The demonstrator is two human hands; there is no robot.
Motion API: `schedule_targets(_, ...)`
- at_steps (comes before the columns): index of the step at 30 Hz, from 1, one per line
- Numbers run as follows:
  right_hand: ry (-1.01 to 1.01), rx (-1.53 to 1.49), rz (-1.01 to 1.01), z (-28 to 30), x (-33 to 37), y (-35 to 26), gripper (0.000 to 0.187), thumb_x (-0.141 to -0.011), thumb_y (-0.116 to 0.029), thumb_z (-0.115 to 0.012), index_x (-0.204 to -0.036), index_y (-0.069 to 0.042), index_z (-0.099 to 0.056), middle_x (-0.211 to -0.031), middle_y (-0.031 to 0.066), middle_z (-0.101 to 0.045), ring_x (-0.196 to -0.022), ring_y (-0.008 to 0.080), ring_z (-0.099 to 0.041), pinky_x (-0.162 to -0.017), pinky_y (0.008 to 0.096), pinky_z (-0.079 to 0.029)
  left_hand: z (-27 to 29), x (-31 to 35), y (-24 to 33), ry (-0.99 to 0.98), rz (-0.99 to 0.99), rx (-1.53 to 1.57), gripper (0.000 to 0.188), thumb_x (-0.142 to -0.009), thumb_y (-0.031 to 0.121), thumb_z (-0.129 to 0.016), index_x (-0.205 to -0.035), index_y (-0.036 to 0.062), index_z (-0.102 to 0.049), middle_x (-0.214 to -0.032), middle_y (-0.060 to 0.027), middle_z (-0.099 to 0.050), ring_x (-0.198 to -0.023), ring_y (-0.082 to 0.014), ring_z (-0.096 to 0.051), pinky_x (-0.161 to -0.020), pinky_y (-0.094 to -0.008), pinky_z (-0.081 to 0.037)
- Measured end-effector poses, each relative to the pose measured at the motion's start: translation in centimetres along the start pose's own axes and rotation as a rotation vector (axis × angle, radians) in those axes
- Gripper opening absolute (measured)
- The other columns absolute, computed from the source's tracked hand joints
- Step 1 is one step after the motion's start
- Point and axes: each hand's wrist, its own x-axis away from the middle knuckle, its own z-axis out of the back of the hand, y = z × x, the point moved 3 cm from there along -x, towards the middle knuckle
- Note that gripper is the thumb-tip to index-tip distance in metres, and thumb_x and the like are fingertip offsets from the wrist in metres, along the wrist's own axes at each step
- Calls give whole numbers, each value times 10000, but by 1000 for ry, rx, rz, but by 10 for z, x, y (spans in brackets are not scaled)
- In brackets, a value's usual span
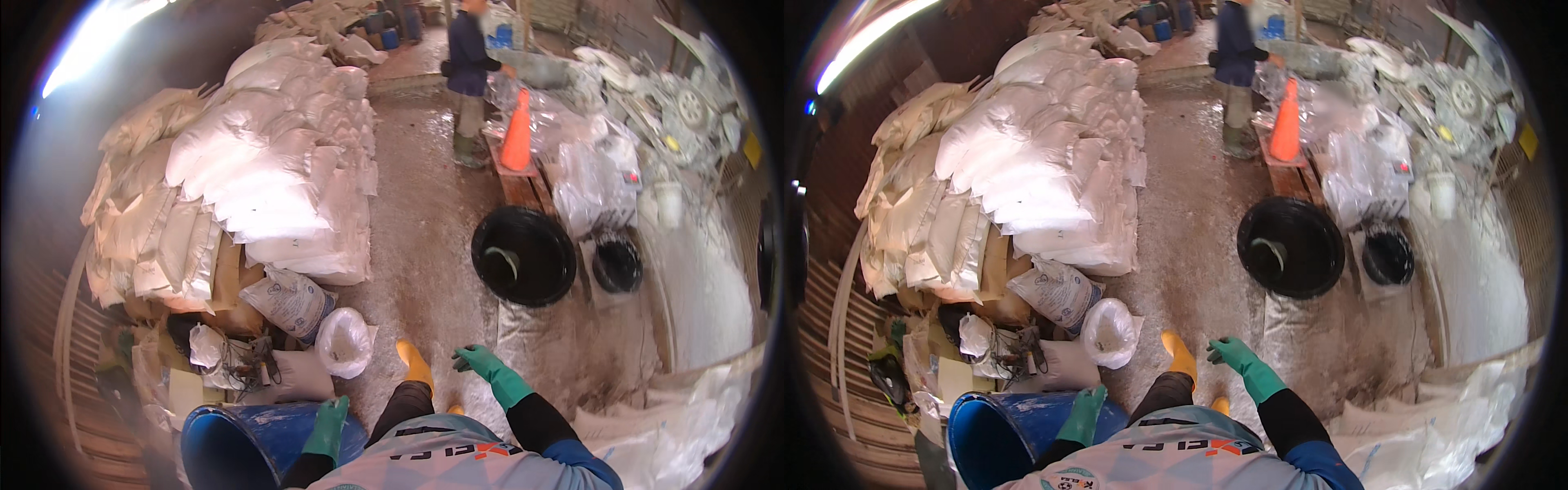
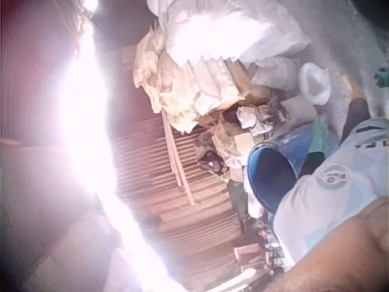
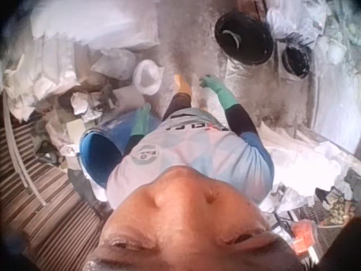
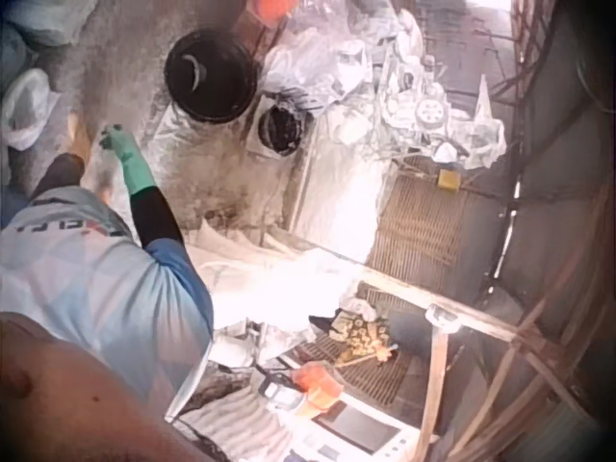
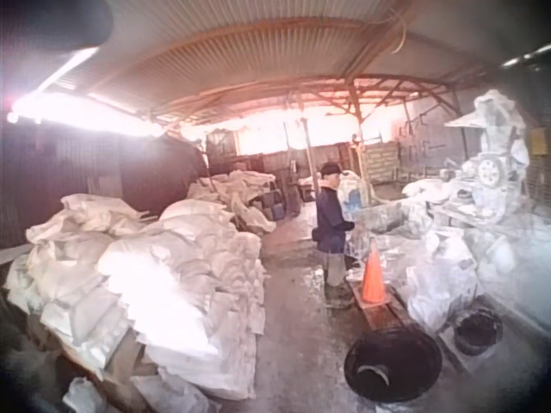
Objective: The person puts on green gloves and walks through a storage area filled with white sacks. They place a red bucket on a hanging scale, then use a scoop to transfer a white powdery substance from a sack into the bucket. The person adjusts the scale and continues to add material to the bucket.
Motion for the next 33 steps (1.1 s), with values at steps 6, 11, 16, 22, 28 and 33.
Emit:
schedule_targets(6,298,650,-96,142,-96,9,446,-1006,-319,-663,-1214,73,-712,-1097,196,-780,-995,338,-761,-860,469,-603,-28,-152,142,50,-46,24,507,-950,482,-711,-1119,13,-801,-1085,-177,-796,-1028,-293,-758,-961,-406,-544)
schedule_targets(11,240,1049,-99,253,-87,1,379,-1027,-406,-596,-1122,-81,-768,-1101,206,-770,-1072,378,-738,-976,522,-558,-29,-221,271,-31,-220,-126,533,-969,494,-684,-1229,38,-777,-1135,-196,-788,-1103,-304,-746,-1003,-413,-535)
schedule_targets(16,546,180,-409,240,-121,-56,400,-1057,-347,-603,-1150,27,-712,-1026,247,-762,-863,367,-766,-748,526,-615,-26,-301,348,-214,-339,-9,562,-972,507,-663,-1260,35,-762,-1195,-214,-772,-1171,-325,-729,-1027,-426,-528)
schedule_targets(22,630,-30,-412,216,-202,-52,394,-1057,-295,-627,-1075,88,-720,-942,202,-780,-735,345,-772,-675,451,-639,-84,-427,473,-273,-386,-172,606,-985,491,-689,-1283,-35,-734,-1166,-192,-777,-1118,-253,-719,-1022,-363,-525)
schedule_targets(28,542,93,-450,270,-323,-127,469,-1077,-373,-574,-1210,56,-707,-1078,253,-774,-889,383,-778,-746,516,-634,-152,-542,568,-372,-361,-140,561,-988,457,-720,-1250,-39,-745,-1140,-165,-780,-1085,-206,-715,-979,-343,-536)
schedule_targets(33,544,75,-468,310,-437,-239,487,-1081,-401,-554,-1195,41,-723,-1038,238,-784,-904,368,-781,-765,513,-628,-178,-636,649,-374,-384,57,497,-987,408,-746,-1186,-47,-764,-1102,-146,-783,-1046,-195,-720,-941,-329,-546)
